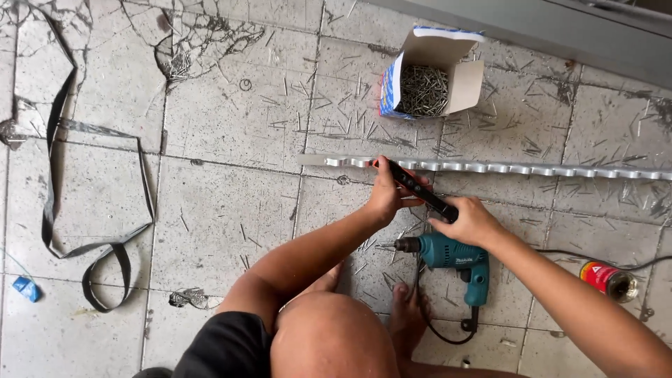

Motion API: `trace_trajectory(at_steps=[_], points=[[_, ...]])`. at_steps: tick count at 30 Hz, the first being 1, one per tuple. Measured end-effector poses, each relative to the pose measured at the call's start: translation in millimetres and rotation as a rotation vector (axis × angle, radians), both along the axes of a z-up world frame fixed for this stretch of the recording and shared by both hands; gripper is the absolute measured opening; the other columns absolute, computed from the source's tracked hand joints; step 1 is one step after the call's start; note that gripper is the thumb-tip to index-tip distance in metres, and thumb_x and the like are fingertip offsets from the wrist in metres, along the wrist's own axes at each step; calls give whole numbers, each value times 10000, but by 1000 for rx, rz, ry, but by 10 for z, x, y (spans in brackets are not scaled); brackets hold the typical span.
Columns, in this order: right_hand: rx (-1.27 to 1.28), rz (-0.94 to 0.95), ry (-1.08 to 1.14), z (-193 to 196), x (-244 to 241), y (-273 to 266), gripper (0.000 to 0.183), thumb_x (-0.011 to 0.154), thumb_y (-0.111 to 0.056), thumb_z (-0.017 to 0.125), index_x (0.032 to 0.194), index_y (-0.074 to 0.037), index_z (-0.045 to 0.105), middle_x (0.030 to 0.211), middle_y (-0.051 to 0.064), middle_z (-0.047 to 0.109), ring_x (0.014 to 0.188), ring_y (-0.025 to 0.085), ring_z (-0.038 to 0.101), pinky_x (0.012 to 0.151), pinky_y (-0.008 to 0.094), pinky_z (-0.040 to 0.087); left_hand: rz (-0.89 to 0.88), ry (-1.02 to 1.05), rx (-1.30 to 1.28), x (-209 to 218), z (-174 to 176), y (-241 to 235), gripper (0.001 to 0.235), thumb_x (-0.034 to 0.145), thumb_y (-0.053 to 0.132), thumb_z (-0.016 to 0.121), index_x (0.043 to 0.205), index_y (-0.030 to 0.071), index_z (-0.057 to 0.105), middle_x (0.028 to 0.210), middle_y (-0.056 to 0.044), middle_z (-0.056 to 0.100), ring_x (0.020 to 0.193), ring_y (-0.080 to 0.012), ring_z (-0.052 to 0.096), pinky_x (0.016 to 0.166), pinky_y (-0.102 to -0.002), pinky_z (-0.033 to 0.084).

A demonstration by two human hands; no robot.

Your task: The person is drilling holes into a metal strip and using a hand riveter to fasten components together while sitting on the floor.

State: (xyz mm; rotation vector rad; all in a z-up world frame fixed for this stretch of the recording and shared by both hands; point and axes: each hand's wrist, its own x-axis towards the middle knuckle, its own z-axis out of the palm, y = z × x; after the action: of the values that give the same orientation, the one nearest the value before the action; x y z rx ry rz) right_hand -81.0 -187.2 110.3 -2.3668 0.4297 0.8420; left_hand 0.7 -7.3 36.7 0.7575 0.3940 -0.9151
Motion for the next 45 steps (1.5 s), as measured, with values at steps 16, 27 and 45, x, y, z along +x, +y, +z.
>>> trace_trajectory(at_steps=[16, 27, 45], points=[[-179, 316, 440, 1150, 415, 154, 250, 897, -237, 571, 917, -33, 714, 801, 92, 702, 711, 234, 665, 630, 347, 550, -68, 47, -65, 6, -64, 25, 920, 946, 824, 85, 1086, 60, 578, 1118, -227, 722, 1006, -383, 726, 889, -587, 586], [-37, -67, -5, -288, -152, -49, 293, 779, -297, 760, 628, -60, 679, 501, 69, 616, 509, 219, 612, 490, 331, 460, -23, 75, 11, 16, -100, 36, 986, 932, 911, 132, 1100, 51, 585, 1115, -250, 716, 976, -395, 729, 829, -592, 587], [-128, 251, 349, 827, 257, 18, 350, 859, -288, 666, 590, -68, 627, 475, 6, 487, 355, 153, 448, 381, 267, 413, -146, -18, -65, 26, -86, 37, 1100, 924, 856, -28, 1137, 32, 670, 1078, -237, 743, 932, -369, 755, 834, -535, 612]])
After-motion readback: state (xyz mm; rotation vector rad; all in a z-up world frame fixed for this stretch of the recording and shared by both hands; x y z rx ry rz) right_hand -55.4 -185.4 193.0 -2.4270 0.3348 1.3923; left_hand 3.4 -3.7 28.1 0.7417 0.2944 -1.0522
